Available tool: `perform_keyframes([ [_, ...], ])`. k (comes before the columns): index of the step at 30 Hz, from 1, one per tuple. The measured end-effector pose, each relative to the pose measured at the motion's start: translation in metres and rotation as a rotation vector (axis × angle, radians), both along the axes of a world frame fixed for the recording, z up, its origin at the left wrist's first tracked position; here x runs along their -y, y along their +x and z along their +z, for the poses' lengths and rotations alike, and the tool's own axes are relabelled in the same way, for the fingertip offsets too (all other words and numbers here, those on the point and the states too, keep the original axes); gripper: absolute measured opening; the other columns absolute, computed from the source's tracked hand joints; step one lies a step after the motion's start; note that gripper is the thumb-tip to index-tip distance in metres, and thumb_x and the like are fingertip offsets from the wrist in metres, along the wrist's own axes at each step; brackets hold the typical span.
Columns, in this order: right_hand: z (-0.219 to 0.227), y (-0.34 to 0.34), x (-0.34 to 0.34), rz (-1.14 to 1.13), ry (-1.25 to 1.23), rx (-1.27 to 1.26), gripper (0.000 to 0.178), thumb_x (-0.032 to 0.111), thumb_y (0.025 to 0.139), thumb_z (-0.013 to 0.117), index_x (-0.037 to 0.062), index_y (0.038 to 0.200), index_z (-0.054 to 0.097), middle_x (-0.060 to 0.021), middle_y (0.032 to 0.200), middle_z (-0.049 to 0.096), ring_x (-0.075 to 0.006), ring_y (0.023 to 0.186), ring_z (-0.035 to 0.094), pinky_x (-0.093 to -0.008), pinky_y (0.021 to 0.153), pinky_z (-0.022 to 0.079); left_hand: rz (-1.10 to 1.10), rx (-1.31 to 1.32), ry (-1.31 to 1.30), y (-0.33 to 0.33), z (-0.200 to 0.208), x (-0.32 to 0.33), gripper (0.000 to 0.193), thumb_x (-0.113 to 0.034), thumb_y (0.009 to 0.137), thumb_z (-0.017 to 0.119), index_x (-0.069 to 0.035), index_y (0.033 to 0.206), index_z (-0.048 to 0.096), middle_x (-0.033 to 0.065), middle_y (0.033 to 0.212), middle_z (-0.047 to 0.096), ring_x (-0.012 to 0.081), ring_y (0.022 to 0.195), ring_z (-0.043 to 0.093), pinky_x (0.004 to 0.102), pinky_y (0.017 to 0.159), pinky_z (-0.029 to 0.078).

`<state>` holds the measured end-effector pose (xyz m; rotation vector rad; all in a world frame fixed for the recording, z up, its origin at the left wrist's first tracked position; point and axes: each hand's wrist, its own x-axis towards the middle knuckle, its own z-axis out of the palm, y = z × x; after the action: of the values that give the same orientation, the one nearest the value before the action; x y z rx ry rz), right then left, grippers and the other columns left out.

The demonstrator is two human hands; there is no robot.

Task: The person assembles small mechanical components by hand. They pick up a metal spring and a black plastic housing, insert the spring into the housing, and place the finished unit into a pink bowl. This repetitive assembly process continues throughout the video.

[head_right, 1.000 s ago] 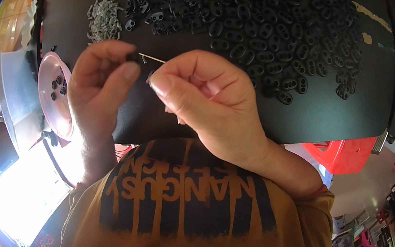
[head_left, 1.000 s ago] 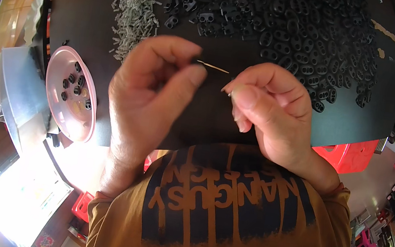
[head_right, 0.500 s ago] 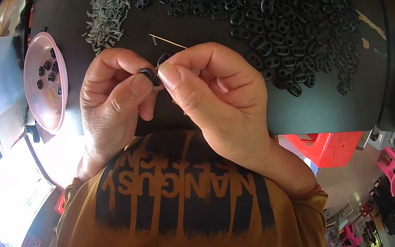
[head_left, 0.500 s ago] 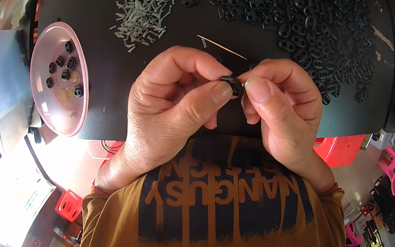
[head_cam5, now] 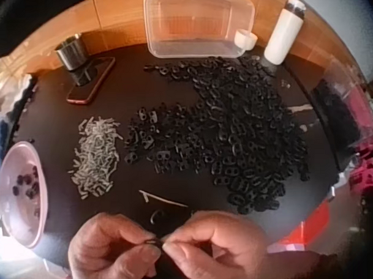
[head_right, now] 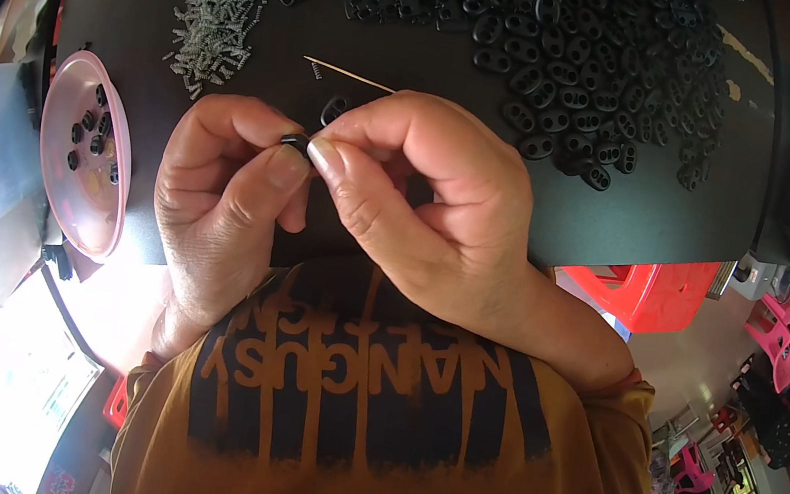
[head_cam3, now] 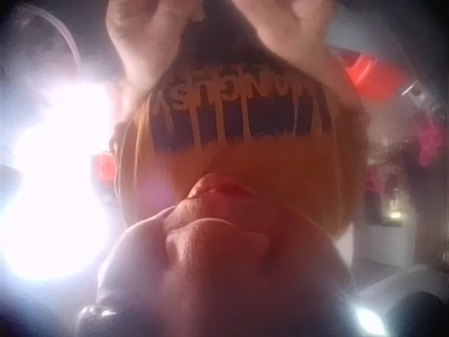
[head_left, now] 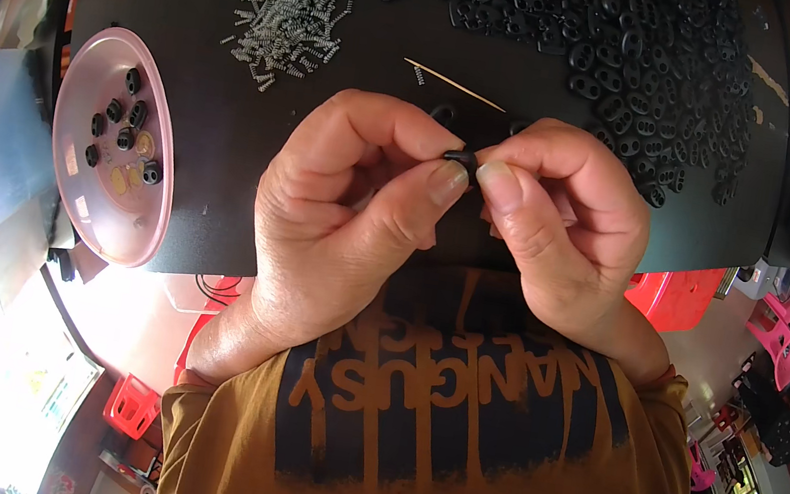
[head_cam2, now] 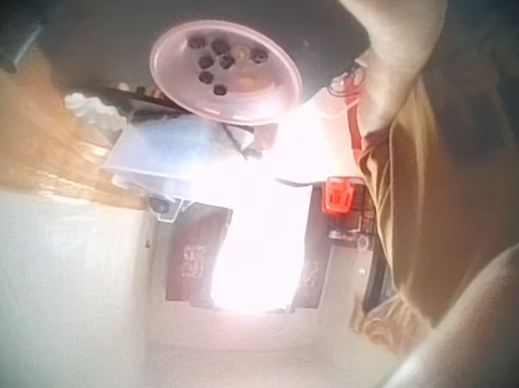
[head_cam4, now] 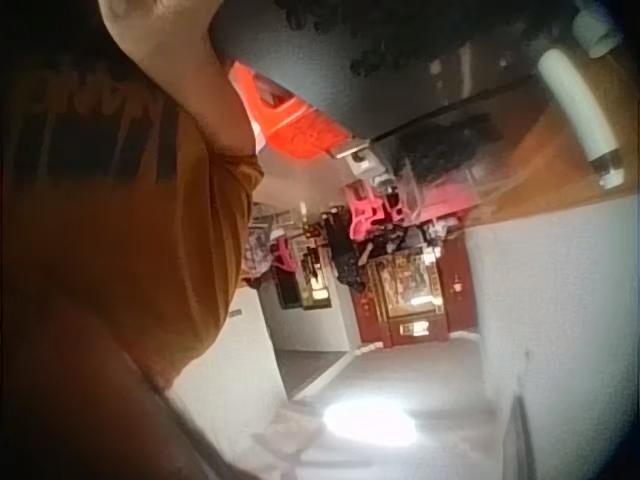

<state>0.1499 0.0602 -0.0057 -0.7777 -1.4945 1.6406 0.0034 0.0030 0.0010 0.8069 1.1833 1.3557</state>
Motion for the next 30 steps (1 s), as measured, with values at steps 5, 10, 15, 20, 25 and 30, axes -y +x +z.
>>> perform_keyframes([
  [5,-0.003,-0.001,0.002,-0.022,-0.002,0.035,0.003,0.000,0.080,0.058,-0.0019,0.082,0.057,-0.0061,0.073,0.059,-0.0068,0.059,0.053,-0.0192,0.051,0.042,-0.013,-0.153,-0.014,0.004,0.001,0.002,0.013,-0.002,0.083,0.055,-0.001,0.094,0.048,0.0053,0.078,0.057,0.0061,0.055,0.048,0.0173,0.049,0.040],
  [10,-0.003,-0.004,-0.002,0.072,0.042,0.033,0.008,0.001,0.081,0.059,-0.0023,0.087,0.057,-0.0050,0.074,0.057,-0.0066,0.059,0.050,-0.0191,0.052,0.041,0.043,0.023,-0.012,-0.002,-0.007,0.007,0.014,0.000,0.082,0.057,-0.001,0.095,0.051,0.0035,0.076,0.057,0.0036,0.059,0.052,0.0153,0.052,0.045],
  [15,0.018,0.007,-0.020,0.119,0.387,0.257,0.018,0.002,0.080,0.059,-0.0044,0.097,0.057,-0.0051,0.078,0.055,-0.0067,0.065,0.047,-0.0193,0.059,0.038,0.203,0.072,0.001,-0.012,-0.008,0.008,0.014,-0.003,0.082,0.058,0.000,0.094,0.051,0.0059,0.075,0.057,0.0072,0.056,0.052,0.0168,0.053,0.045],
  [20,0.032,0.006,-0.032,-0.059,0.391,0.384,0.013,-0.004,0.079,0.058,-0.0037,0.092,0.059,-0.0021,0.076,0.053,-0.0044,0.065,0.045,-0.0176,0.059,0.036,0.331,0.105,0.066,-0.021,-0.018,0.012,0.010,-0.004,0.082,0.058,0.000,0.090,0.052,0.0048,0.070,0.055,0.0076,0.050,0.047,0.0244,0.066,0.047],
  [25,0.029,0.011,-0.059,-0.124,0.852,0.740,0.010,-0.002,0.075,0.062,-0.0007,0.085,0.060,-0.0056,0.078,0.057,-0.0108,0.067,0.053,-0.0199,0.060,0.040,0.329,0.066,0.099,-0.019,-0.019,0.014,0.011,-0.004,0.082,0.058,-0.001,0.090,0.052,0.0068,0.072,0.057,0.0076,0.049,0.047,0.0220,0.061,0.045],
  [30,0.031,0.023,-0.058,-0.131,0.821,0.782,0.012,-0.002,0.073,0.064,0.0000,0.083,0.060,-0.0083,0.078,0.057,-0.0176,0.068,0.056,-0.0251,0.061,0.043,0.309,0.096,0.114,-0.023,-0.023,0.016,0.011,-0.004,0.081,0.058,-0.001,0.089,0.051,0.0092,0.075,0.059,0.0079,0.049,0.047,0.0213,0.059,0.044],
])
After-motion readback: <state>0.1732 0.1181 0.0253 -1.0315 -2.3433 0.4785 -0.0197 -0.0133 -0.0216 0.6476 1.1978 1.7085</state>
